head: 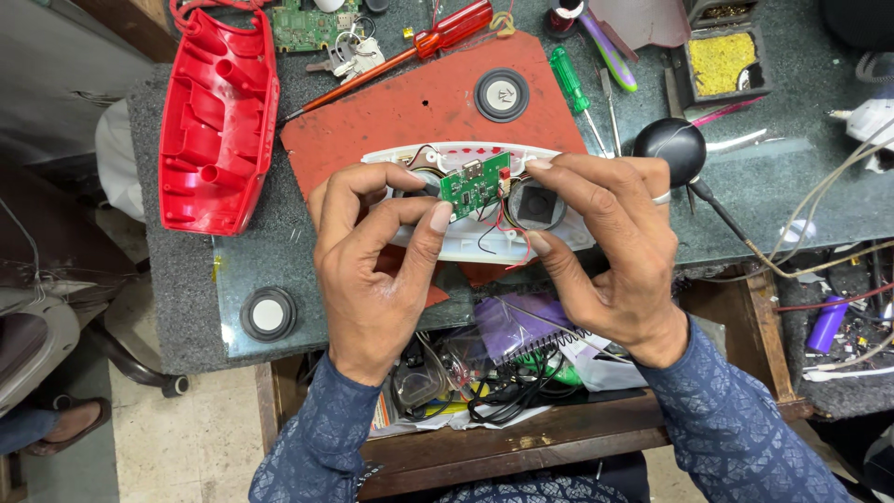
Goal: The person removes a red plastic cover from a white portable speaker, then uses a green screwdriver to remove several screws from the speaker's casing. The person separates the casing halves to expose the internal circuit board and speakers, then manipulates the circuit board and wires.
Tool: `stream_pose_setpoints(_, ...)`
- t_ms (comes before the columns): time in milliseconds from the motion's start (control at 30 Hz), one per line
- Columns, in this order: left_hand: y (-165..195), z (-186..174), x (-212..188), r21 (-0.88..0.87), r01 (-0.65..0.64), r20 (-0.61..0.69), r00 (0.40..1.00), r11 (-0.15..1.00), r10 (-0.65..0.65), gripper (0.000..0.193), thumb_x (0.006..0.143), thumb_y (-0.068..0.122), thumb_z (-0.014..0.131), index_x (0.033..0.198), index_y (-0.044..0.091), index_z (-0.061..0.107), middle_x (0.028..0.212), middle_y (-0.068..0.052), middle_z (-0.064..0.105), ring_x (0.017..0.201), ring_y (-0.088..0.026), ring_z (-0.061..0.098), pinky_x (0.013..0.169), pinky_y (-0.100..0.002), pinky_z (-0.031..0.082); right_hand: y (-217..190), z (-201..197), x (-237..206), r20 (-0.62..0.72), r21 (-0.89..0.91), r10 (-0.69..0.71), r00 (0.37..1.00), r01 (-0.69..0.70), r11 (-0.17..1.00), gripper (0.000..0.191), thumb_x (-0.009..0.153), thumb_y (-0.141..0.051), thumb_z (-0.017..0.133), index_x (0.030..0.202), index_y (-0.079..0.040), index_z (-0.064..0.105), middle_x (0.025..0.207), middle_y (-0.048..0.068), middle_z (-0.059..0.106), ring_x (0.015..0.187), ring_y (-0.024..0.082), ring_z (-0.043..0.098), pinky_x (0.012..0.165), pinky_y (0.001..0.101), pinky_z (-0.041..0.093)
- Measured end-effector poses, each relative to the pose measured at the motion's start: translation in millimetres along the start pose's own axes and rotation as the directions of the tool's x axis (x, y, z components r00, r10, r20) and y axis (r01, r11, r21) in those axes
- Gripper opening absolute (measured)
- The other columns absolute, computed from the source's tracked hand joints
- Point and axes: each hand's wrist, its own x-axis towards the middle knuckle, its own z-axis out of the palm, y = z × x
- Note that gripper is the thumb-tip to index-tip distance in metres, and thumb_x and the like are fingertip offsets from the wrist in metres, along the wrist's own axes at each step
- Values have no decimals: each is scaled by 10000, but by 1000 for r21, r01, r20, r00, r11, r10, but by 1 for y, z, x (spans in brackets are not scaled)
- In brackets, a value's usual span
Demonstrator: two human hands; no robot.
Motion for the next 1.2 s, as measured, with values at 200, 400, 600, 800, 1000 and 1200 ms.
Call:
stream_pose_setpoints(200, 4, 7, -2, -8, 19, -25, 999, 1000, -19, 121, 990, 180, 769, 972, 61, 767, 1175, -25, 630, 1166, -220, 512, 996, -345, 477, 0, 0, 2, 0, 0, -13, 1000, 13, 1000, 527, 892, -135, 840, 1367, -59, 627, 1298, 121, 657, 1172, 289, 581, 1010, 362, 428)
stream_pose_setpoints(400, 2, 7, 0, 4, 11, -36, 999, 1000, -11, 130, 987, 191, 769, 973, 62, 768, 1162, -25, 630, 1172, -226, 516, 999, -350, 476, 0, 0, 3, -2, -6, -23, 1000, 23, 1000, 522, 890, -140, 845, 1356, -48, 628, 1286, 122, 661, 1161, 285, 588, 1000, 366, 424)
stream_pose_setpoints(600, 1, 7, -2, 33, 24, -49, 999, 999, -22, 123, 976, 190, 776, 976, 67, 777, 1141, -23, 633, 1143, -226, 524, 997, -353, 464, -2, 1, 3, -1, -2, -14, 1000, 14, 1000, 517, 896, -135, 847, 1358, -59, 628, 1294, 118, 651, 1176, 280, 573, 1008, 355, 439)
stream_pose_setpoints(800, 0, 8, -3, 86, 0, -82, 997, 996, 7, 150, 961, 187, 791, 1051, 74, 748, 1142, -36, 629, 1144, -234, 546, 1010, -364, 458, -2, 1, 3, -3, -8, -21, 1000, 21, 1000, 515, 887, -114, 842, 1353, -59, 631, 1304, 117, 655, 1185, 275, 585, 1007, 360, 432)
stream_pose_setpoints(1000, 3, 7, -8, -8, 61, -92, 994, 998, -61, 287, 944, 301, 823, 1097, 97, 690, 1263, -81, 532, 1189, -228, 574, 1038, -349, 497, 0, 2, 4, -16, -18, -41, 999, 40, 999, 522, 878, -113, 853, 1349, -61, 633, 1305, 113, 664, 1185, 283, 600, 1001, 364, 430)
stream_pose_setpoints(1200, 16, 10, -8, 231, -121, -27, 991, 966, 130, 389, 811, 406, 888, 979, 90, 736, 1340, -141, 468, 1334, -360, 426, 1141, -495, 381, -2, -1, 6, -18, 11, -51, 999, 51, 999, 502, 880, -107, 821, 1342, -57, 630, 1285, 122, 658, 1160, 291, 597, 1035, 400, 421)
